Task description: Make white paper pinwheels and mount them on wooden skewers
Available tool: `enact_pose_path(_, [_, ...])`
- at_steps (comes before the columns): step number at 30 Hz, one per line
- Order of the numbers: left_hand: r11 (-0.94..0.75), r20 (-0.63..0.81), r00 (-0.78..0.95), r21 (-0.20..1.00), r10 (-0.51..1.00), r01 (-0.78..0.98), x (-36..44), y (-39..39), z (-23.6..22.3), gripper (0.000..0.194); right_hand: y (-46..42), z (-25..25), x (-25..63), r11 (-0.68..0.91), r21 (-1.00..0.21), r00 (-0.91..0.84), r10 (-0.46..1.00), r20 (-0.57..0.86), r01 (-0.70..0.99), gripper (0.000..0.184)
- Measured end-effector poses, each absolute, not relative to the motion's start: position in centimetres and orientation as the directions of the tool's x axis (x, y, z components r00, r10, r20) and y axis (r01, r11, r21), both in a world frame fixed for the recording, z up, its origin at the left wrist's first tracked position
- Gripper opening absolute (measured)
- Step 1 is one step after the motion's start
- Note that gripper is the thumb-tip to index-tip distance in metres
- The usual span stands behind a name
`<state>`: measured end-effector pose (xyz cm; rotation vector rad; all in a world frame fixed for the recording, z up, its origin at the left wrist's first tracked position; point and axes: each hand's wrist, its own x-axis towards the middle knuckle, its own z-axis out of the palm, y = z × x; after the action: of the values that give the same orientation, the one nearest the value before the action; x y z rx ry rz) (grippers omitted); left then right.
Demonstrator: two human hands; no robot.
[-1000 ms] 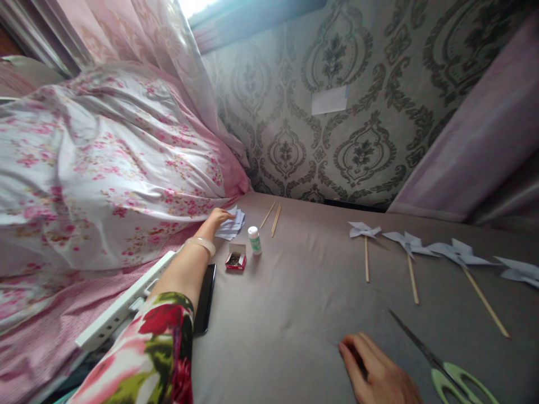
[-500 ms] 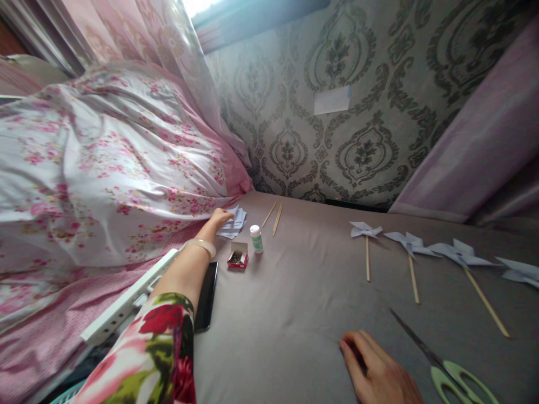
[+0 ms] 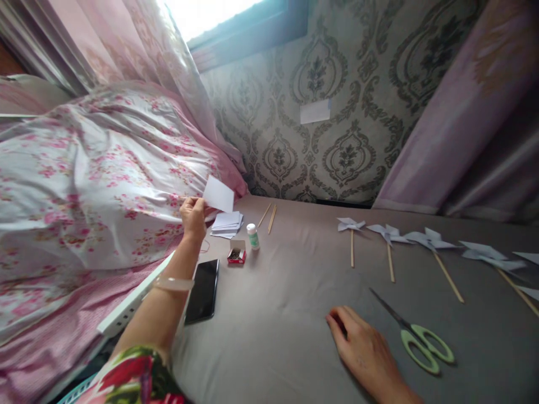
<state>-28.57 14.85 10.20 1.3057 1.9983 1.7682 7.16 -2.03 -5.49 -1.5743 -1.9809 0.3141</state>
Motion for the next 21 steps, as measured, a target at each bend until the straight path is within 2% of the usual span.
enact_pose_path(1, [-0.254, 0.409, -0.553, 0.907, 0.726, 0.336, -27.3, 13.4, 10.3, 0.008, -2.0, -5.2, 7.1, 0.252, -0.584, -0.114, 0.958, 0.263, 0.771, 0.033])
enact_pose_path(2, [-0.342, 0.386, -0.478, 0.922, 0.789, 0.179, -25.8, 12.0, 10.1, 0.013, -1.9, -4.7, 7.2, 0.223, -0.664, -0.089, 0.969, 0.229, 0.714, 0.033])
enact_pose_path(3, [-0.350, 0.342, -0.401, 0.935, 0.850, 0.055, -24.1, 10.7, 9.6, 0.019, -1.7, -4.2, 7.3, 0.185, -0.753, -0.061, 0.980, 0.190, 0.631, 0.033])
enact_pose_path(5, [-0.227, 0.192, -0.258, 0.967, 0.947, -0.112, -20.5, 8.3, 8.1, 0.028, -1.5, -3.0, 7.7, 0.067, -0.930, 0.031, 0.996, 0.084, 0.360, 0.043])
enact_pose_path(6, [-0.136, 0.106, -0.188, 0.978, 0.977, -0.157, -18.6, 7.4, 7.2, 0.031, -1.4, -2.4, 8.0, -0.008, -0.980, 0.046, 0.999, 0.001, 0.201, 0.050])
enact_pose_path(8, [0.030, -0.044, -0.079, 0.986, 0.996, -0.165, -15.0, 5.9, 5.1, 0.035, -1.3, -1.2, 8.7, -0.078, -0.989, 0.045, 0.995, -0.084, -0.127, 0.059])
enact_pose_path(10, [0.123, -0.123, 0.010, 0.983, 0.992, -0.139, -11.8, 4.9, 3.2, 0.034, -1.5, -0.3, 9.4, -0.117, -0.940, -0.003, 0.992, -0.122, -0.319, 0.060])
enact_pose_path(12, [0.171, -0.161, 0.086, 0.977, 0.983, -0.124, -9.2, 4.3, 1.7, 0.030, -1.7, 0.1, 9.8, -0.116, -0.923, -0.009, 0.993, -0.121, -0.367, 0.052])
enact_pose_path(14, [0.191, -0.180, 0.106, 0.976, 0.978, -0.100, -7.2, 3.9, 0.6, 0.023, -1.9, 0.2, 10.0, -0.097, -0.940, 0.027, 0.993, -0.112, -0.327, 0.044])
enact_pose_path(18, [0.225, -0.225, 0.007, 0.973, 0.974, -0.042, -4.3, 3.4, -0.7, 0.014, -2.3, 0.2, 9.9, -0.088, -0.955, 0.042, 0.994, -0.104, -0.284, 0.040])
enact_pose_path(21, [0.181, -0.182, -0.036, 0.983, 0.983, -0.028, -2.9, 3.1, -1.3, 0.011, -2.5, 0.3, 9.8, -0.107, -0.949, -0.010, 0.994, -0.109, -0.297, 0.040])
